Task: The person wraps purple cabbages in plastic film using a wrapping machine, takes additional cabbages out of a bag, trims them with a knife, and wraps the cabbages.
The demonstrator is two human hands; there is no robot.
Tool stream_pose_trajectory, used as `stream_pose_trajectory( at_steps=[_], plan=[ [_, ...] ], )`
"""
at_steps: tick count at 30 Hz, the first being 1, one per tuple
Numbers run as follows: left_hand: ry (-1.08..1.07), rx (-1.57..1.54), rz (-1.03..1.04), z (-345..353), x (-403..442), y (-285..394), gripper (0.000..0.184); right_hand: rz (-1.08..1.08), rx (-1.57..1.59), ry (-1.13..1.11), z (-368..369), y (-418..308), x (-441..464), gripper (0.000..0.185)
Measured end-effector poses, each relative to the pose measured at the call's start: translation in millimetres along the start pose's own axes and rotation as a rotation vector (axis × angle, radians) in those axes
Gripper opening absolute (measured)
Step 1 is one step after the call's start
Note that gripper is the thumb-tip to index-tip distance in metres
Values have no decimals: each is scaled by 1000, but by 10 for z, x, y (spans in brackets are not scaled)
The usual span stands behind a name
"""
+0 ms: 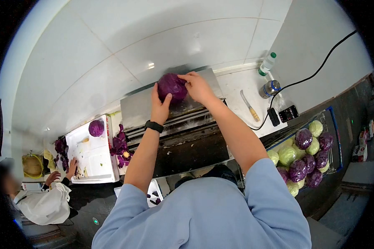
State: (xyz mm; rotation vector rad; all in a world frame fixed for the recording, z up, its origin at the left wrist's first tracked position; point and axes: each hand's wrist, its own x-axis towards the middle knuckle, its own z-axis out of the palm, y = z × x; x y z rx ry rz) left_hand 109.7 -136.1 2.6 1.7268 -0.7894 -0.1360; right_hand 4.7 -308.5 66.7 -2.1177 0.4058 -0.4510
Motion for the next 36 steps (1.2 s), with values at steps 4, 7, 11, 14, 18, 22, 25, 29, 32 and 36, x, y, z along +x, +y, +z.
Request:
stream_pose_trajectory(
  at_steps=[4,7,11,14,18,22,25,29,32,36],
  plan=[
    [-50,-90,-75,-38,121,-152,84,-3,-31,21,22,24,22,40],
    [-60,-60,-92,-55,144,-158,89,27,217,-71,156,148,113,47],
    [-152,-36,29,-119,108,-39,96,10,170,-61,197,241,124,63],
    [-212,-69,-18,-156,104,96,96,115,74,69,300,250,96,91],
    [-138,-358,-255,-72,117,-96,90,138,128,9,368,179,-21,102],
    [-159,-700,-429,-116,89,166,82,12,10,105,257,-280,-263,84],
    [-227,-1001,-405,-363,-87,373,74,-209,191,107,-32,-714,-499,64],
    [-202,-1357,-471,-659,-442,890,89,-87,439,146,-303,-997,-866,39],
    [-189,-1431,-464,-773,-666,1041,93,-158,413,128,-293,-1050,-1025,36],
    [-155,-1514,-473,-823,-881,1065,95,-240,405,92,-279,-1226,-1148,31]
  ],
)
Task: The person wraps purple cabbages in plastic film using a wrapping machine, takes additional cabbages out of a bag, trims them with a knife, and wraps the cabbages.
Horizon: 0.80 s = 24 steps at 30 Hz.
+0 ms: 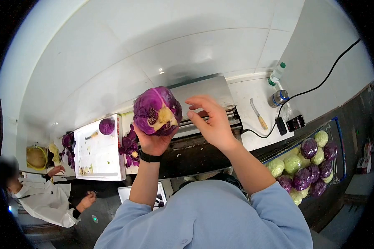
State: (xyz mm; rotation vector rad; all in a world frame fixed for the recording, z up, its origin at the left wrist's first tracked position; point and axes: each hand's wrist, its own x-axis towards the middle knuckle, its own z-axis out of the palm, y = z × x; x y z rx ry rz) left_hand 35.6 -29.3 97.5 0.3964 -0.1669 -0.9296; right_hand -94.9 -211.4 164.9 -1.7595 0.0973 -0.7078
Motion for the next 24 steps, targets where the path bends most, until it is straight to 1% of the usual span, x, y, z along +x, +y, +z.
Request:
stream_pose_trajectory(
  at_steps=[1,2,3,6,7,10,11,13,14,15,16,18,19,21,22,24],
  plan=[
    [-13,4,-9,-22,-26,10,96,-2,25,-7,32,-29,-5,29],
    [-27,9,-19,-34,-51,22,96,43,45,-18,50,-32,-12,33],
    [-34,96,27,-25,-76,14,93,87,63,-28,65,-32,-19,37],
    [35,510,240,12,-149,14,90,165,205,-42,98,-36,-13,54],
    [-16,565,352,207,-154,58,97,183,268,-46,109,-35,-7,61],
    [180,1454,745,550,-212,37,121,199,463,-259,128,105,16,84],
    [153,1678,852,580,-164,47,125,224,492,-248,143,168,21,88],
    [50,1839,1010,545,-84,47,131,270,548,-219,177,261,46,96],
    [-3,1918,1089,514,-34,42,135,253,517,-184,193,282,63,100],
    [-76,1839,1057,519,0,36,126,239,486,-148,229,282,73,105],
    [-42,1678,1004,527,-2,44,126,227,457,-110,258,297,60,110],
    [19,1357,897,576,-5,75,126,245,555,-59,274,392,6,114],
    [-8,1280,722,514,25,105,126,253,603,-38,280,428,3,116],
    [-59,1108,371,361,82,155,126,203,609,-58,289,453,-4,119],
    [-33,1101,361,336,103,154,127,178,611,-67,290,447,9,120],
    [20,1085,338,314,139,129,127,224,571,-104,175,355,142,123]
  ],
)
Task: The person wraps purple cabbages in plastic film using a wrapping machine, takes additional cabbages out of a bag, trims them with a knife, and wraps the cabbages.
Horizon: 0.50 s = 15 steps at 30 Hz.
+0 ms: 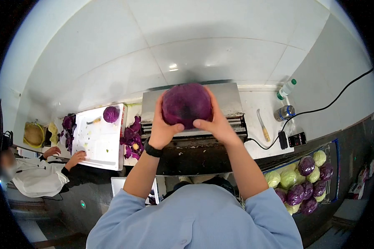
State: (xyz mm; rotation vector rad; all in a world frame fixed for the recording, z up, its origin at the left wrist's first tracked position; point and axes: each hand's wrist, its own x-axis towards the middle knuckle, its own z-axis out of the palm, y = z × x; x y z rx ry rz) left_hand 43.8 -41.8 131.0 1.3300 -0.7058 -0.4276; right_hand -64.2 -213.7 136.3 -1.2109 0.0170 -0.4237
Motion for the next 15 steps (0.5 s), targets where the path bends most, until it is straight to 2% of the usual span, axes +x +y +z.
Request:
stream_pose_trajectory(
  at_steps=[1,4,6,10,15],
  plan=[
    [57,75,25,43,10,-66,126,26,-20,-6,-25,-62,63,125],
    [165,308,117,136,91,-365,120,-13,-479,-61,-132,86,272,131],
    [170,471,195,148,150,-514,115,-58,-537,-50,-276,223,391,131],
    [80,472,64,32,360,-677,106,-199,-785,-105,-570,398,620,135],
    [15,630,8,-65,534,-885,99,-172,-863,-146,-749,533,779,124]
  ],
)
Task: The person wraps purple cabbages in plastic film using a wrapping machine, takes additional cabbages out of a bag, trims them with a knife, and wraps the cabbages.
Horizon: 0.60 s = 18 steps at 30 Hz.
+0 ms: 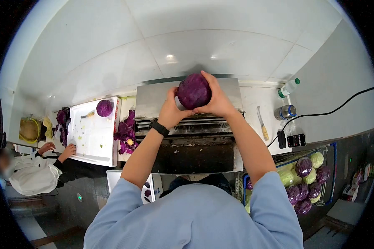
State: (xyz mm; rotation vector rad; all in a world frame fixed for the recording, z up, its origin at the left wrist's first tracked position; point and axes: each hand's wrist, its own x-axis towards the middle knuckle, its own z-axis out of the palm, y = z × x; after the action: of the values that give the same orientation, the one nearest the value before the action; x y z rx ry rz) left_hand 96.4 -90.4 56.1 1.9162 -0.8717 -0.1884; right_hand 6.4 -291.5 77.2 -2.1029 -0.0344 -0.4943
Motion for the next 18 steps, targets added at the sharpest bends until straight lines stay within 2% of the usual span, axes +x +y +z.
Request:
stream_pose_trajectory(
  at_steps=[5,7,8,10,11,13,14,17,18],
  plan=[
    [-75,61,-31,13,50,-125,93,146,-6,-116,-44,56,47,120],
    [-52,167,-16,14,18,-131,90,12,-145,-125,5,148,18,120],
    [-57,155,82,5,29,-143,87,-53,-214,-130,29,188,-6,120],
    [-75,129,277,-18,50,-176,81,-12,-134,-43,95,160,6,109],
    [-86,84,244,-33,53,-220,78,9,-95,4,102,156,5,104],
    [-107,-3,184,-80,83,-362,72,246,94,52,43,190,18,91],
    [-102,-77,59,-93,70,-423,68,362,191,76,19,215,29,84],
    [-60,-453,-122,-42,227,-775,63,393,212,-115,60,450,0,68],
    [-58,-430,-156,-63,255,-721,64,376,202,-89,84,474,-9,68]
  ],
)
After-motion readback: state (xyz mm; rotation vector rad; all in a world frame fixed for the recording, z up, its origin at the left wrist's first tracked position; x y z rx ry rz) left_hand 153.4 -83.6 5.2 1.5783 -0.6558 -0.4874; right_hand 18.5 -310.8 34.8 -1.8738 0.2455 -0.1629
